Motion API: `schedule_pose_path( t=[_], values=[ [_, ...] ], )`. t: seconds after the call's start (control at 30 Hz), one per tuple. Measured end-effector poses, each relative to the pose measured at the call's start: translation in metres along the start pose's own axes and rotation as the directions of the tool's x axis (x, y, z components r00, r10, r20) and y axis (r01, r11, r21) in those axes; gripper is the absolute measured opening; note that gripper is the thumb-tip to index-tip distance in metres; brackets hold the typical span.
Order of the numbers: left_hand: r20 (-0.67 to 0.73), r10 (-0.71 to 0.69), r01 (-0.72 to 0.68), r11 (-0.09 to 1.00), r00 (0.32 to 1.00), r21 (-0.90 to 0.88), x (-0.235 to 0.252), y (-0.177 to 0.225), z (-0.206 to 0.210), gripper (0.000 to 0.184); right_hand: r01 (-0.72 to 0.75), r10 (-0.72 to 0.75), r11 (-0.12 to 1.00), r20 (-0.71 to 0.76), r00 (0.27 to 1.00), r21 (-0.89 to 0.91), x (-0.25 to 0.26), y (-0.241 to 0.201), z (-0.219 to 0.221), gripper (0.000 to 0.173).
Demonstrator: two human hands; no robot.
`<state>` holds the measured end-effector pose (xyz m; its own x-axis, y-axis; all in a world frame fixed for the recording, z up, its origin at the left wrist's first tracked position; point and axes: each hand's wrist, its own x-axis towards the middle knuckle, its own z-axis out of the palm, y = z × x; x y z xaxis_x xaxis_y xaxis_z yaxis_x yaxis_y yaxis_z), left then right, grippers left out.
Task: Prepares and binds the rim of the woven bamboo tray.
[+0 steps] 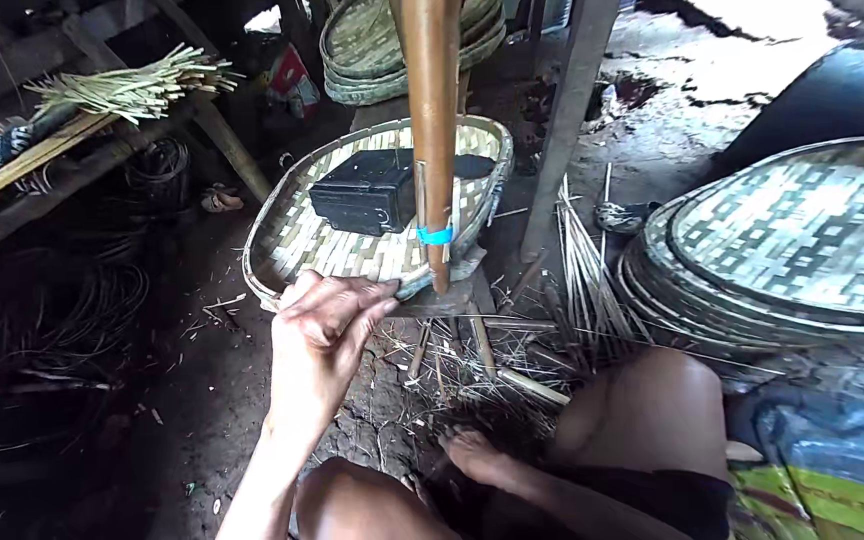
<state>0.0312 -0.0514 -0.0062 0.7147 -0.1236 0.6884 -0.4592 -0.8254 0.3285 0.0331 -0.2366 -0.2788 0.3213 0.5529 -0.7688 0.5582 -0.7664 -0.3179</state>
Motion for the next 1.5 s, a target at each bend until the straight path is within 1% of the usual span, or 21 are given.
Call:
schedule_pose_path(
  t=[0.07,0.13,0.17,0.2,0.23,0.27,0.3,0.37,0.4,0.43,0.47,0.53,0.63,0.77,0.87,0.93,1.07,1.17,1.2,1.4,1.5],
  values=[
    [-0.009,-0.016,0.017,0.998,1.0,0.059,0.003,0.012,0.007,0.013,0.088,-0.074,0.982,-0.091,0.993,0.165,-0.009,0.014,0.003,0.047],
    [0.046,-0.05,0.046,0.994,0.998,0.094,0.011,0.018,0.007,0.015,0.226,-0.154,0.915,-0.23,0.961,0.333,-0.045,0.017,-0.005,0.048],
    [0.109,-0.085,0.075,0.992,0.99,0.097,0.018,0.018,0.001,0.017,0.348,-0.213,0.848,-0.344,0.914,0.4,-0.067,0.018,-0.01,0.047],
    [0.195,-0.12,0.104,0.99,0.973,0.09,0.027,0.018,-0.007,0.018,0.473,-0.267,0.767,-0.456,0.849,0.434,-0.089,0.017,-0.016,0.048],
    [0.29,-0.15,0.136,0.988,0.945,0.069,0.039,0.017,-0.016,0.021,0.59,-0.302,0.682,-0.568,0.766,0.433,-0.11,0.014,-0.02,0.05],
    [0.383,-0.169,0.165,0.985,0.908,0.044,0.052,0.017,-0.024,0.024,0.687,-0.309,0.612,-0.681,0.664,0.392,-0.13,0.009,-0.024,0.05],
    [0.474,-0.176,0.181,0.983,0.863,0.035,0.064,0.017,-0.03,0.025,0.758,-0.283,0.571,-0.791,0.542,0.314,-0.147,0.003,-0.028,0.048],
    [0.619,-0.206,0.223,0.974,0.758,0.05,0.087,0.024,-0.037,0.02,0.808,-0.169,0.582,-0.956,0.238,0.098,-0.168,-0.009,-0.036,0.043],
    [0.661,-0.248,0.254,0.963,0.708,0.089,0.095,0.029,-0.037,0.021,0.788,-0.12,0.616,-0.986,0.112,0.014,-0.173,-0.013,-0.04,0.042],
    [0.68,-0.293,0.273,0.952,0.672,0.141,0.1,0.035,-0.036,0.021,0.762,-0.085,0.647,-0.996,0.022,-0.039,-0.177,-0.016,-0.045,0.041],
    [0.687,-0.332,0.278,0.941,0.647,0.193,0.103,0.039,-0.034,0.02,0.739,-0.066,0.671,-0.998,-0.023,-0.061,-0.179,-0.018,-0.05,0.041],
    [0.692,-0.367,0.258,0.93,0.621,0.262,0.109,0.043,-0.03,0.016,0.702,-0.039,0.71,-0.998,-0.049,-0.062,-0.181,-0.021,-0.06,0.043],
    [0.707,-0.393,0.25,0.919,0.588,0.304,0.112,0.044,-0.026,0.016,0.675,0.007,0.738,-0.999,-0.042,-0.023,-0.179,-0.023,-0.065,0.045],
    [0.701,-0.423,0.281,0.906,0.574,0.317,0.114,0.045,-0.024,0.015,0.688,0.007,0.725,-0.998,-0.054,-0.033,-0.174,-0.023,-0.067,0.046],
    [0.696,-0.426,0.284,0.905,0.578,0.317,0.113,0.045,-0.024,0.015,0.694,-0.001,0.719,-0.999,-0.047,-0.033,-0.173,-0.024,-0.068,0.046],
    [0.69,-0.416,0.271,0.909,0.592,0.316,0.112,0.045,-0.024,0.016,0.689,0.006,0.724,-0.999,-0.054,-0.033,-0.173,-0.025,-0.069,0.046],
    [0.66,-0.335,0.211,0.942,0.672,0.262,0.102,0.04,-0.022,0.015,0.627,0.033,0.779,-0.997,-0.069,-0.018,-0.177,-0.032,-0.069,0.044],
    [0.624,-0.321,0.239,0.947,0.713,0.214,0.092,0.037,-0.022,0.016,0.602,0.035,0.799,-0.997,-0.067,-0.012,-0.185,-0.032,-0.07,0.044],
    [0.617,-0.32,0.254,0.947,0.719,0.195,0.091,0.035,-0.022,0.016,0.594,0.029,0.805,-0.997,-0.067,-0.017,-0.187,-0.031,-0.071,0.044],
    [0.6,-0.303,0.305,0.947,0.74,0.103,0.084,0.029,-0.022,0.015,0.619,0.038,0.783,-0.988,-0.15,-0.063,-0.157,-0.033,-0.063,0.043],
    [0.608,-0.324,0.328,0.938,0.724,0.11,0.085,0.029,-0.022,0.016,0.628,0.048,0.776,-0.985,-0.164,-0.067,-0.155,-0.035,-0.062,0.043]
  ],
)
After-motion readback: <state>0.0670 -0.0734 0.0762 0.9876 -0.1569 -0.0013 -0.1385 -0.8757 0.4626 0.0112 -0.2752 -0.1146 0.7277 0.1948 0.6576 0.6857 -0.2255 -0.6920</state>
